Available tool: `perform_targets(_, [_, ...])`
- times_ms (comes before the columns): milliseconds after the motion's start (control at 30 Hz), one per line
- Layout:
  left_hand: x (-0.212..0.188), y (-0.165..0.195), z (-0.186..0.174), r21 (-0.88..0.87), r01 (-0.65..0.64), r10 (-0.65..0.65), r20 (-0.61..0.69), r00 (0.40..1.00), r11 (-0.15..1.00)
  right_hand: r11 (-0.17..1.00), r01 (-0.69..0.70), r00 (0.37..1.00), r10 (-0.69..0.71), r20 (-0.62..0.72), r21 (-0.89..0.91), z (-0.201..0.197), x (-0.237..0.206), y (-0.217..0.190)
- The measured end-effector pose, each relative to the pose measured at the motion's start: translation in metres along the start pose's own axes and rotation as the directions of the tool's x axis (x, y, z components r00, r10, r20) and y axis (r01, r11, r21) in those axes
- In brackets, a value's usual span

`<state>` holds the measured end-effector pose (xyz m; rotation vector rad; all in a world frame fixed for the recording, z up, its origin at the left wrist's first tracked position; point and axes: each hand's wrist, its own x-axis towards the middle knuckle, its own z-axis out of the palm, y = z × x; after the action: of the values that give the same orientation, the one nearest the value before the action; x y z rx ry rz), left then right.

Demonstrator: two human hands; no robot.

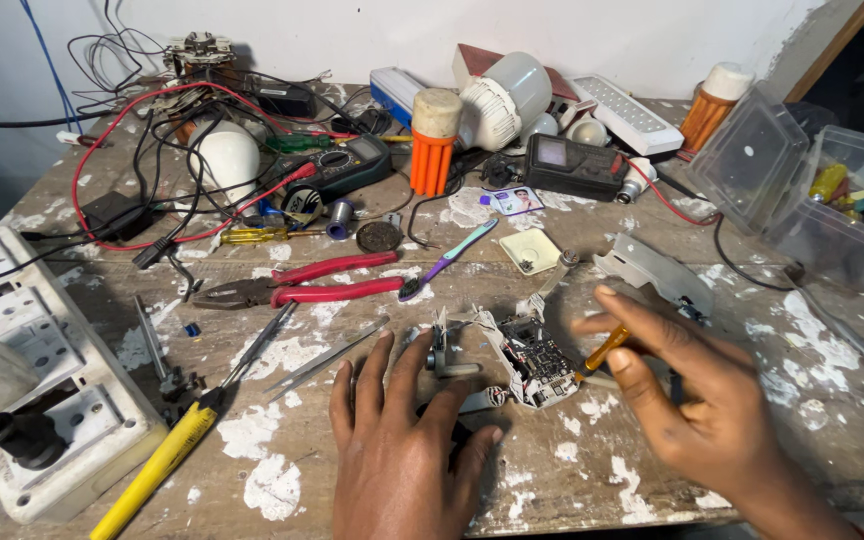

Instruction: The person repairs a small drone at a cluttered workbench. They sort small screws into a plastic tray, manipulate the drone's exposed circuit board and frame by hand, use tweezers to handle small components, and use a screwdriver on the drone body while repositioning it across the bench.

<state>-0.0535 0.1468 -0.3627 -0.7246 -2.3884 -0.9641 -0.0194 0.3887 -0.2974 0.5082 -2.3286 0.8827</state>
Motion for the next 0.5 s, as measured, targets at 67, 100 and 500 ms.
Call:
perform_targets(67, [0.0,0.002,-0.003,0.01,-0.028,0.029,-0.055,0.998,1.0,0.998,-0.061,0.998,0.061,0.004,0.016,-0.003,0.002,-0.004])
perform_targets(100, [0.0,0.004,-0.006,0.018,-0.041,0.043,-0.086,0.995,0.999,0.999,-0.048,0.999,0.048,0.007,-0.012,-0.005,0.002,-0.006])
perform_targets(500, [-0.003,-0.018,-0.059,0.083,0.144,-0.107,-0.351,0.93,0.986,0.979,0.033,0.999,-0.027,0.032,-0.2,-0.01,0.014,-0.026])
